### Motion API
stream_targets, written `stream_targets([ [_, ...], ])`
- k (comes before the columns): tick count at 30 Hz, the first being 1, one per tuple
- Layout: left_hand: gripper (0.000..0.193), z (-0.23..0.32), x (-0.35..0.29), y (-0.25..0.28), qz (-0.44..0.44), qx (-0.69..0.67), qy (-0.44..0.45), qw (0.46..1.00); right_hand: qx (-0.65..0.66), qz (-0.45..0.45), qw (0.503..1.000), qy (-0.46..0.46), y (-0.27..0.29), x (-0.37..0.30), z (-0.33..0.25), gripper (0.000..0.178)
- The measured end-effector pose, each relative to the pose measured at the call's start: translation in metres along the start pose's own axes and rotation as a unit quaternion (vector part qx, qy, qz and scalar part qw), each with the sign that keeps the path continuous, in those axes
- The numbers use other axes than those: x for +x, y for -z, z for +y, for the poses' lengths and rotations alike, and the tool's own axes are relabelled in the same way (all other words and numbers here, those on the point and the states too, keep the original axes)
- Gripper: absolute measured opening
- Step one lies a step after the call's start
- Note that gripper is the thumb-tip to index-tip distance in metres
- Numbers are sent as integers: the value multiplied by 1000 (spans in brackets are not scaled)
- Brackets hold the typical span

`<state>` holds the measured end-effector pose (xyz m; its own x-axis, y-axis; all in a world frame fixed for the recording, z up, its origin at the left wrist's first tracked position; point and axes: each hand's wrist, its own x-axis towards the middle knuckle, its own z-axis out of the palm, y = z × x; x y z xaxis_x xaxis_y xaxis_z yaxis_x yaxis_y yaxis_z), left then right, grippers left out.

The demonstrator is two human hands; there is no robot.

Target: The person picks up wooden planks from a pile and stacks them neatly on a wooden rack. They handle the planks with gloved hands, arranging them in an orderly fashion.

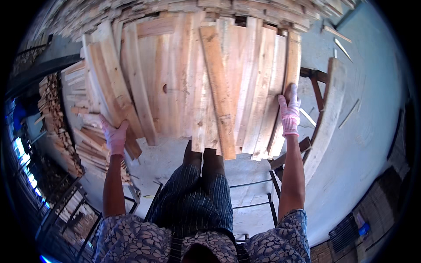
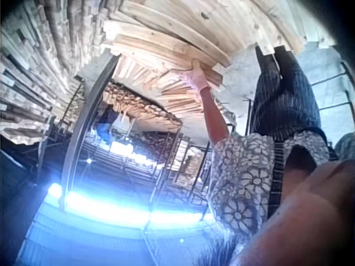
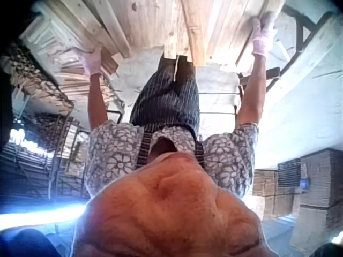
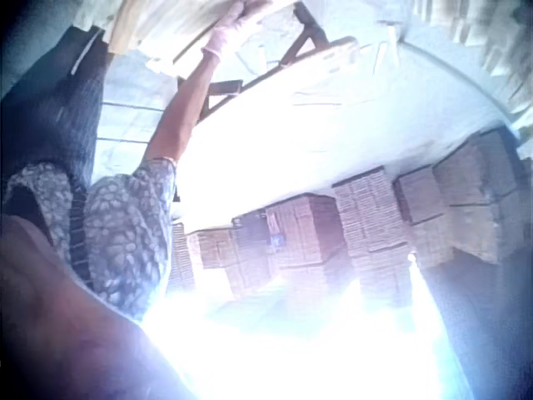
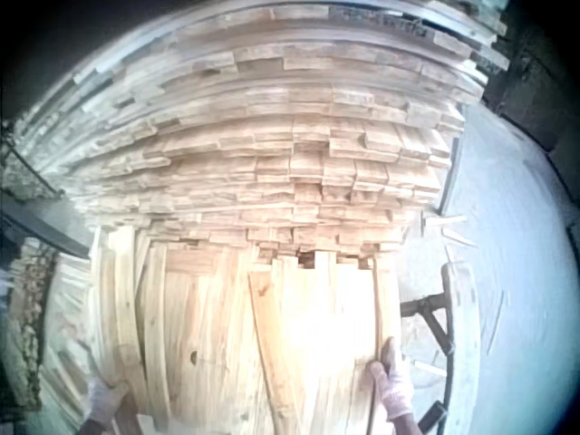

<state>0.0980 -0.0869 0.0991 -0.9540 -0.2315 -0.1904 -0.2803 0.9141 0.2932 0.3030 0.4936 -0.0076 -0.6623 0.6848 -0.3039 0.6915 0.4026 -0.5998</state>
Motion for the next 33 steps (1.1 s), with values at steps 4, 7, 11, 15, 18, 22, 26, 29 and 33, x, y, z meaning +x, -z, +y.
stream_targets([
  [4,124,13,16,17,-35,41,-11,998,-106,48,993,21,-11,-8,11,70],
  [7,118,18,32,51,-113,-82,35,990,-62,22,997,34,5,-5,11,71],
  [11,114,13,38,95,-119,-146,41,981,-82,26,996,-16,-12,-65,-71,73],
  [15,109,2,54,118,-99,14,-2,995,-5,-62,997,45,-75,-108,-133,77],
  [18,112,19,54,95,-107,164,-10,981,-350,26,932,87,-136,-119,-183,76],
  [22,111,-6,44,42,-89,154,13,984,-339,30,935,94,-145,-120,-181,77],
  [26,113,-6,55,50,-134,102,10,986,-197,-33,971,131,-115,-102,-159,80],
  [29,112,-48,71,62,-163,19,-35,986,-225,-55,950,208,-88,-101,-160,80],
  [33,113,-35,93,77,-192,11,-17,981,-341,-138,888,277,-56,-59,-167,82],
])
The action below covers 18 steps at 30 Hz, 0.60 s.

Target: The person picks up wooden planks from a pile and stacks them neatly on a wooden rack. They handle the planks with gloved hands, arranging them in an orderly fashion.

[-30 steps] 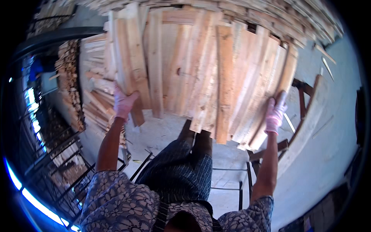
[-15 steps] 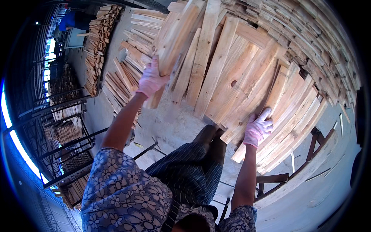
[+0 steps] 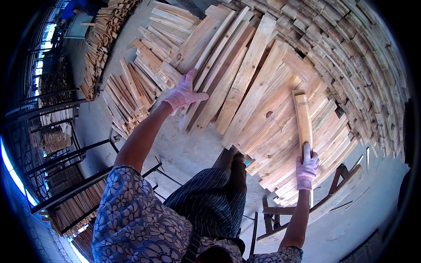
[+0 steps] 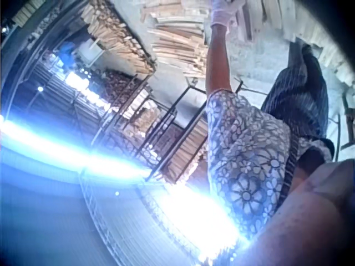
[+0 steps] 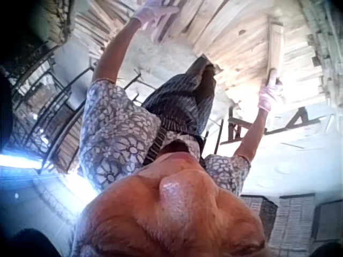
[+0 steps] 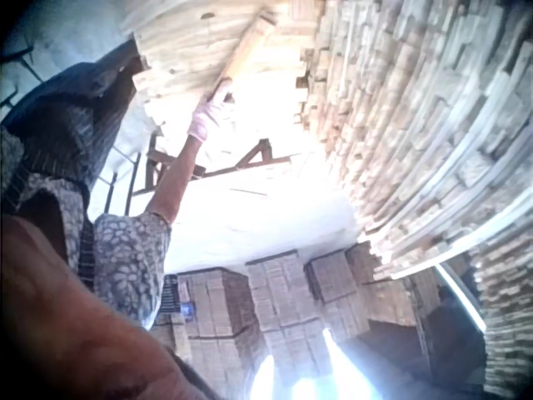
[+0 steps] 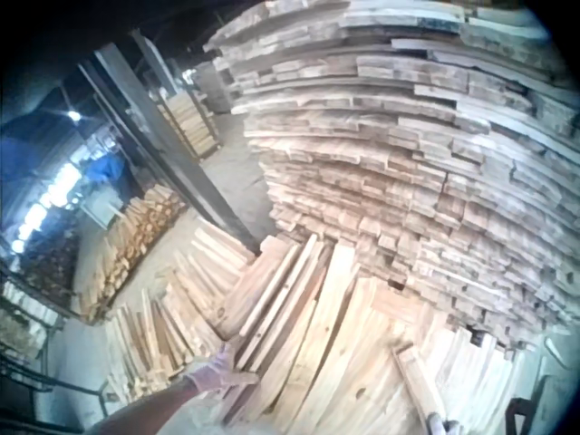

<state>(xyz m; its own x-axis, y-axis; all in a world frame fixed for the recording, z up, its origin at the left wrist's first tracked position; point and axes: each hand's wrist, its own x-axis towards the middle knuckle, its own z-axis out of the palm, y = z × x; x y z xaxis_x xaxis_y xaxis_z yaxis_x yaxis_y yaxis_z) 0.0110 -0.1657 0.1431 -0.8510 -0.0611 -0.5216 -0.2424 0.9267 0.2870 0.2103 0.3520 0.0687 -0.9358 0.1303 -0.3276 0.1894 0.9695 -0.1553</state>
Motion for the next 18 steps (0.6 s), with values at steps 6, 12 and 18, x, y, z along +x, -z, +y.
stream_targets([
  [6,96,-11,17,-7,-2,-138,-51,989,-72,-69,992,-72,-22,31,1,83],
  [12,80,-60,60,0,39,-163,23,986,-41,-76,994,-61,-17,30,4,77],
  [18,71,-36,62,-8,33,-175,10,984,-41,-134,989,-55,21,47,10,77],
])
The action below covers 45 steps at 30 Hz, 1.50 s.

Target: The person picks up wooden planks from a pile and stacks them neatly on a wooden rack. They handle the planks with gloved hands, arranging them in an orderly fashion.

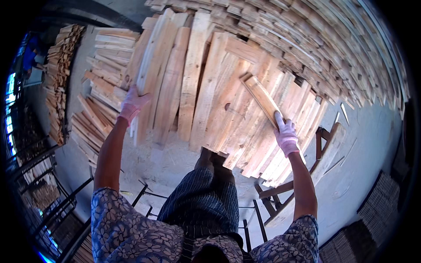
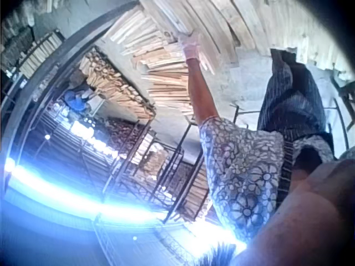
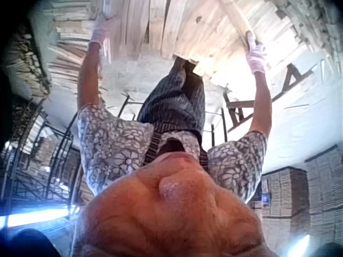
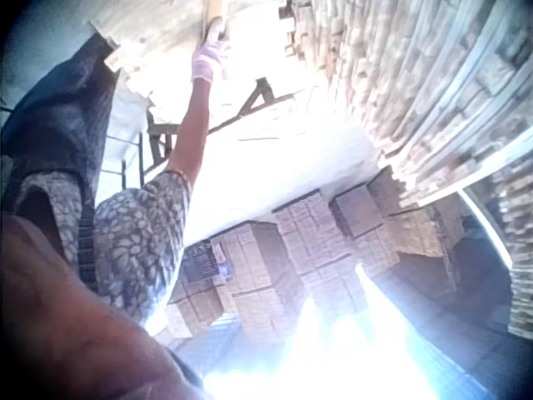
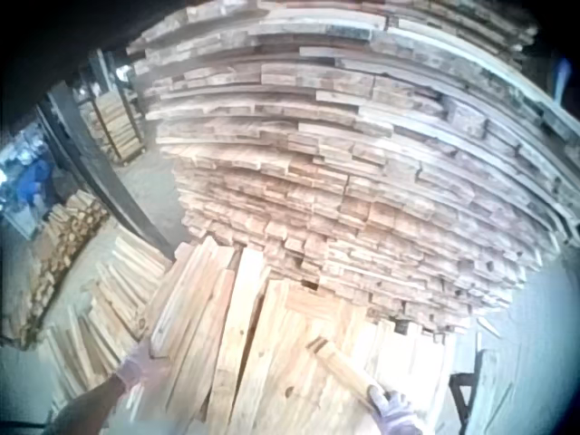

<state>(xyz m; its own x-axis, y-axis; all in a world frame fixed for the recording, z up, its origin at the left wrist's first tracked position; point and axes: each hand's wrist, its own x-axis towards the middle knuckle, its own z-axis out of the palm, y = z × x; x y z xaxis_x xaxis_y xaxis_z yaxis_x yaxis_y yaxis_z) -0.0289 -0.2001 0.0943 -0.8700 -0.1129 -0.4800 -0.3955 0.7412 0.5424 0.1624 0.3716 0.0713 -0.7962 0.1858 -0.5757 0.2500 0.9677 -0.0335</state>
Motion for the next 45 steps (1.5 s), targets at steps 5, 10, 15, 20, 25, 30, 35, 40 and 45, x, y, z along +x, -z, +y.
stream_targets([
  [5,69,30,-44,13,102,-37,-68,992,-75,55,993,75,77,46,11,68],
  [10,70,84,-74,-60,165,284,-38,944,-181,125,968,125,75,109,34,74],
  [15,85,63,-67,-84,100,204,-40,973,-145,110,968,172,77,112,39,81],
  [20,96,80,-51,-101,168,197,-36,965,-156,66,966,197,69,104,56,81],
  [25,97,94,-65,-98,182,233,-68,953,-82,95,960,249,65,111,64,73],
  [30,88,120,-114,-93,132,211,-47,967,-113,103,966,211,66,104,58,70],
  [35,87,159,-212,-125,-35,-122,108,986,169,165,944,230,38,33,-45,78],
  [40,93,141,-282,-222,-181,-400,39,898,777,-127,613,68,6,-67,-156,84],
  [45,90,101,-289,-189,-124,-269,-45,954,708,-83,698,71,-1,-116,-108,79],
])
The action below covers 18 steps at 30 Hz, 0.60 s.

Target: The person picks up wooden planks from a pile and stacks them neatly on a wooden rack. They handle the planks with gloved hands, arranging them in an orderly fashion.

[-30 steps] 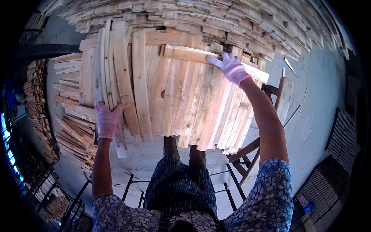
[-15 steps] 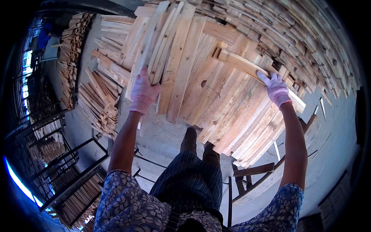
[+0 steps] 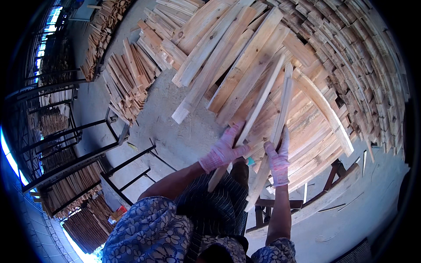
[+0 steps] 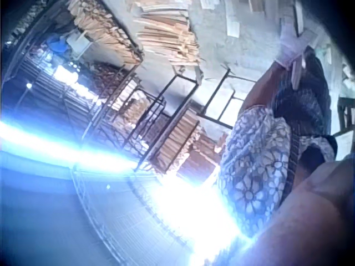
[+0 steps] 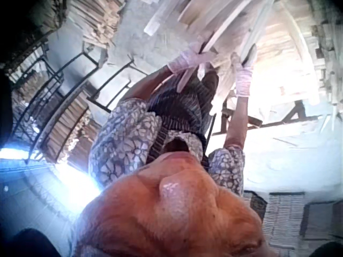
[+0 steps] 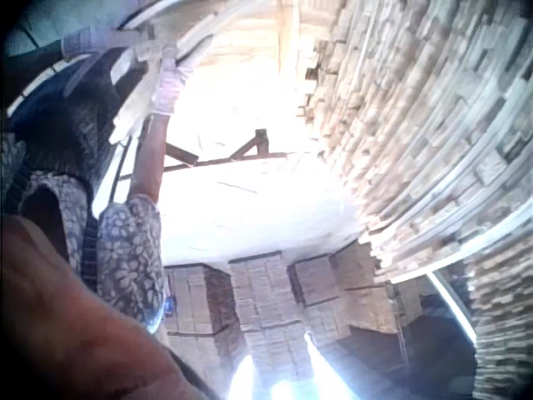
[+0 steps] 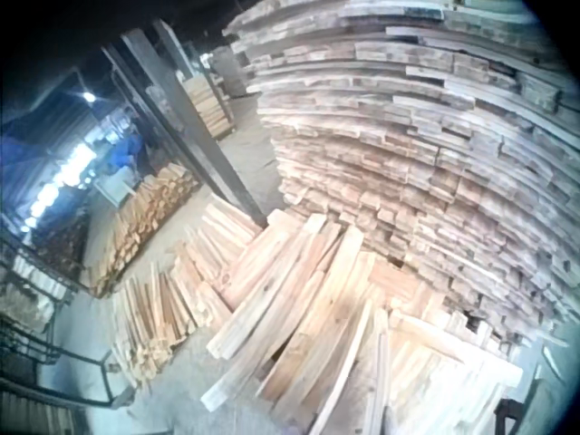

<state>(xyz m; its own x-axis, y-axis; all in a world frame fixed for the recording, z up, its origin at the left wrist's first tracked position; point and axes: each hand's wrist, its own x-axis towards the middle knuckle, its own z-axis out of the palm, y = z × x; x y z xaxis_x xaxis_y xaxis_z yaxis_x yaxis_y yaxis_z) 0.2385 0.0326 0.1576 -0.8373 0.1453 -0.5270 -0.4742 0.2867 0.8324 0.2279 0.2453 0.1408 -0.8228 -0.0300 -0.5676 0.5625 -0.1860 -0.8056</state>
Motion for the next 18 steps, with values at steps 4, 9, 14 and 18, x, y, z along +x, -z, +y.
stream_targets([
  [4,88,11,28,94,133,110,-76,982,-476,-29,871,122,67,-36,25,83],
  [9,83,80,124,122,166,312,-56,934,-727,-34,656,200,90,-45,79,67],
  [14,81,62,223,66,186,511,-30,839,-705,36,666,243,74,-16,132,71],
  [18,86,57,234,55,200,542,-23,816,-734,56,635,234,49,-5,139,75],
])
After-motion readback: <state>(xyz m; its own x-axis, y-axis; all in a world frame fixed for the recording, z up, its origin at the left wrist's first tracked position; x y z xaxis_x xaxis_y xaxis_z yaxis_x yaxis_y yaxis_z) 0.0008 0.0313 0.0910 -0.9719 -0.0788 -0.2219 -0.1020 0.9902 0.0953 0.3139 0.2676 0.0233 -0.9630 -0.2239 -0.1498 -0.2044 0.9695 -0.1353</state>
